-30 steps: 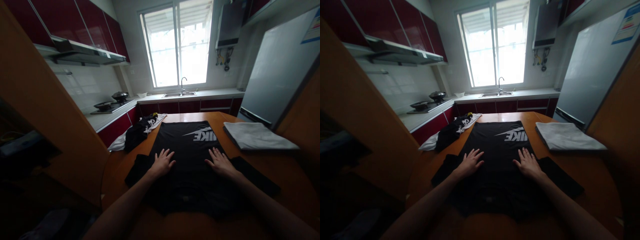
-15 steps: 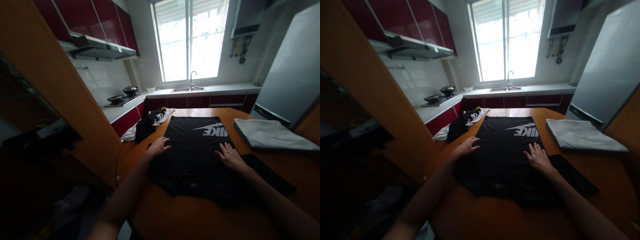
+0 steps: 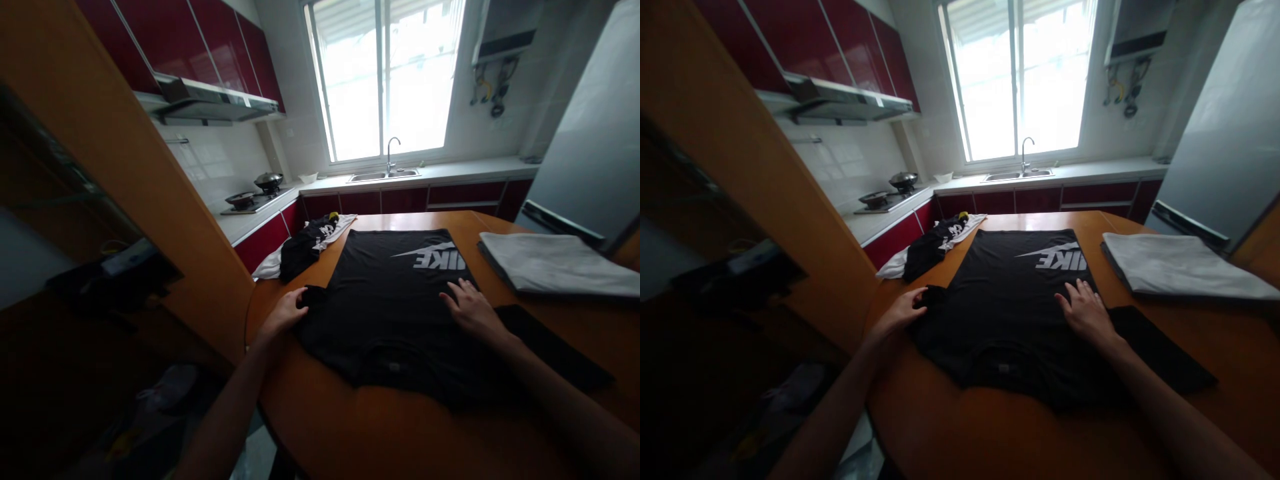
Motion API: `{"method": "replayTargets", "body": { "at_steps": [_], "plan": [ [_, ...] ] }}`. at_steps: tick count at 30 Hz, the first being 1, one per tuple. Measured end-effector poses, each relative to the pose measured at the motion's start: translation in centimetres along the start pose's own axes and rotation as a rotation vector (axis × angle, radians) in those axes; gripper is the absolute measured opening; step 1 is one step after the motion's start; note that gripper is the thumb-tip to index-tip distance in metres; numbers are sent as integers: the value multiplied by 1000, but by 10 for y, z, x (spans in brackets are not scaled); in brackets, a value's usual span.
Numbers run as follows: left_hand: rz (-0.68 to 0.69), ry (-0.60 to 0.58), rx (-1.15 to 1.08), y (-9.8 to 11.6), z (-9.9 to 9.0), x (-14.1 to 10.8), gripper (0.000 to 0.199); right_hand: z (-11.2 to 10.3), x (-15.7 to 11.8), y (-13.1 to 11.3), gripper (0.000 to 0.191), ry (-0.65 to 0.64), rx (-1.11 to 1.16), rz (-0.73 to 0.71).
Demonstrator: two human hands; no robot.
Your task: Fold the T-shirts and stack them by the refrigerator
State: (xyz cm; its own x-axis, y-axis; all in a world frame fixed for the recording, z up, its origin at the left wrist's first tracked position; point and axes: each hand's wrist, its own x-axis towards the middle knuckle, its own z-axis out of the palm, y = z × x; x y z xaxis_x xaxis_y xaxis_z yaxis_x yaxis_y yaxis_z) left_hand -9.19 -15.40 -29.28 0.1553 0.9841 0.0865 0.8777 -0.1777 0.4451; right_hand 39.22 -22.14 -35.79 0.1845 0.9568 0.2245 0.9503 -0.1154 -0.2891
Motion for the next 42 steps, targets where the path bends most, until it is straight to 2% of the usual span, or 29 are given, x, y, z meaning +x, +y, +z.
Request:
{"method": "replayTargets", "body": {
  "at_steps": [3,5,7,9,12,15,17,19,23,25,28,31,34,36,39,42],
  "plan": [
    [-30,189,-72,-12,-11,-5,60,3,0,1,66,-9,-2,-11],
    [-26,276,-98,-21,-19,-5,56,5,1,2,66,-13,0,-21],
    [-26,293,-86,-28,-22,-4,51,7,1,3,65,-13,7,-35],
    [-48,254,-24,-33,-21,-3,44,10,1,4,64,-9,20,-49],
    [-60,250,70,-30,-14,-2,38,10,1,2,62,1,36,-65],
    [120,339,75,-12,-2,0,36,7,-1,-5,59,33,62,-118],
    [289,278,32,2,11,1,33,6,-4,-12,55,61,101,-182],
    [387,134,23,12,25,1,34,5,-8,-21,51,75,153,-251],
    [367,-100,156,16,44,-1,54,9,-21,-39,49,35,214,-367],
    [357,-101,172,16,44,-5,58,11,-28,-46,52,-6,198,-396],
    [412,-47,162,23,41,-12,59,12,-37,-56,56,-60,173,-413],
    [464,-146,173,28,42,-18,61,10,-44,-63,58,-117,164,-460],
    [456,-228,174,31,42,-21,61,3,-49,-67,59,-186,154,-519],
    [460,-216,159,36,40,-23,60,-4,-53,-66,58,-176,161,-543],
    [525,-156,122,54,40,-33,59,-15,-64,-61,57,-93,183,-522],
    [636,-204,93,78,48,-50,58,-21,-82,-55,57,-89,175,-499]
  ]
}}
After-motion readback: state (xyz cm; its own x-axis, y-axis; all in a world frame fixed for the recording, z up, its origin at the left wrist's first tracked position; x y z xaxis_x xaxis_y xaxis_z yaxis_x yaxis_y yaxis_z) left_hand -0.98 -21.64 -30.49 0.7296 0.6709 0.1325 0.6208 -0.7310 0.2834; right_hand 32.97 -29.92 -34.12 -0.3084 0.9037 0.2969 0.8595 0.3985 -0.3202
